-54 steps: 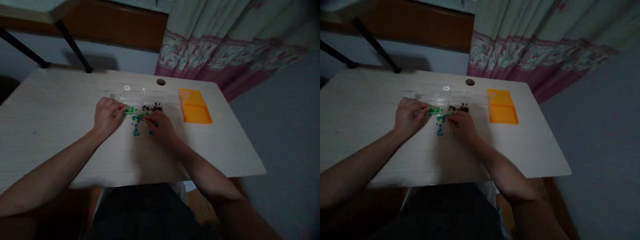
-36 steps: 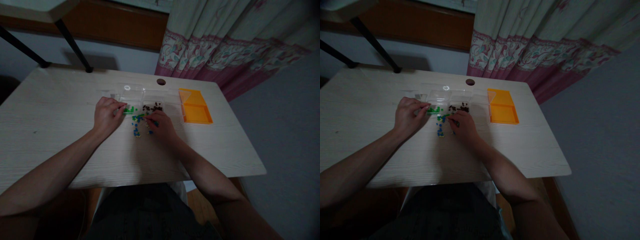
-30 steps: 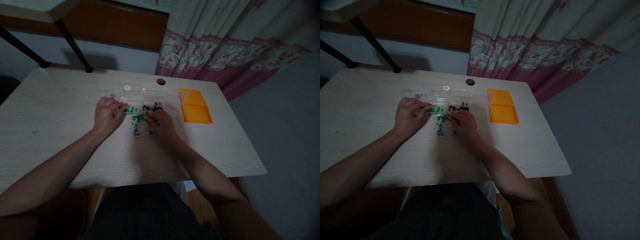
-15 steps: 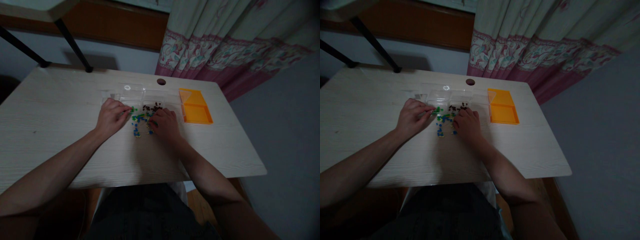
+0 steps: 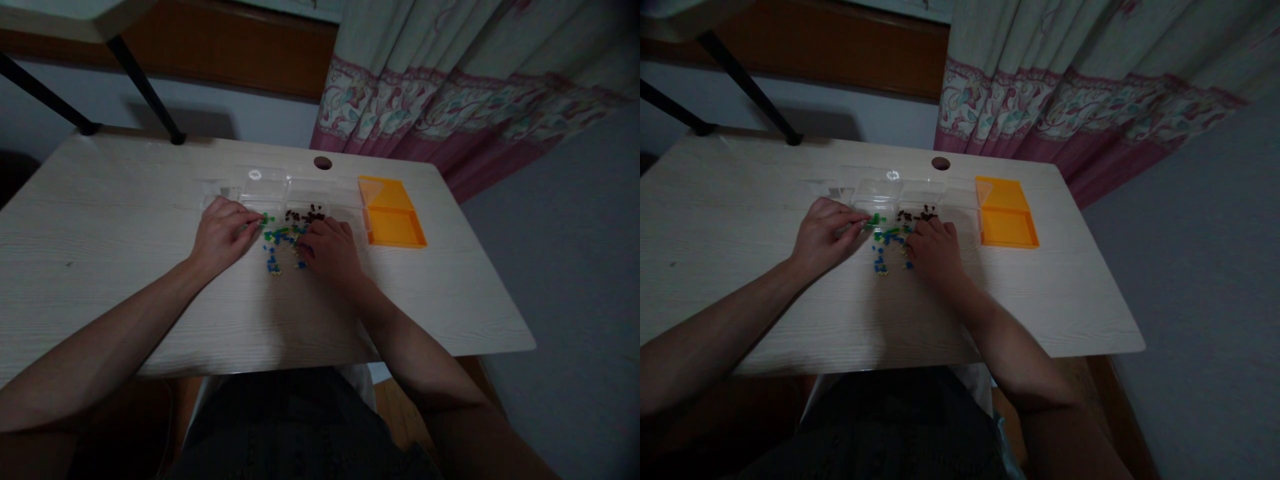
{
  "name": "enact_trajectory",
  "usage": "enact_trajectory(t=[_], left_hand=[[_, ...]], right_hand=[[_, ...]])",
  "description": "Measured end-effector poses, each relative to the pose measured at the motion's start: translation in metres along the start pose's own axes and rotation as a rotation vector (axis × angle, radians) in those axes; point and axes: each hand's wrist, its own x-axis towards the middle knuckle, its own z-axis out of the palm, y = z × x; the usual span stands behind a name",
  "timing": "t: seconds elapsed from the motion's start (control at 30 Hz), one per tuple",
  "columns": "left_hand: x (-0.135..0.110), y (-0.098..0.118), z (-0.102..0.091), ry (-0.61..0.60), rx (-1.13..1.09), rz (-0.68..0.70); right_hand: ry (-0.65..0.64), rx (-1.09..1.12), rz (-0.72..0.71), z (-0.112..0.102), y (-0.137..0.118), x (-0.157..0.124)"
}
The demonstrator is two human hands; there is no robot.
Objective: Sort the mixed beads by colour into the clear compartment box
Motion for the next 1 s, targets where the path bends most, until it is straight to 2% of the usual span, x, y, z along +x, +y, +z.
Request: enact_trajectory(t=[0.73,1.0], left_hand=[[-0.0012,-0.0034,0.0023,-0.007,-0.033,0.005],[-0.0015,-0.003,0.0024,-0.01,-0.023,0.002]], right_hand=[[0.011,0.005,0.012,0.005,-0.0009,-0.0006],[-0.036,0.016,0.012,0.0019,-0.0035,0.0014]])
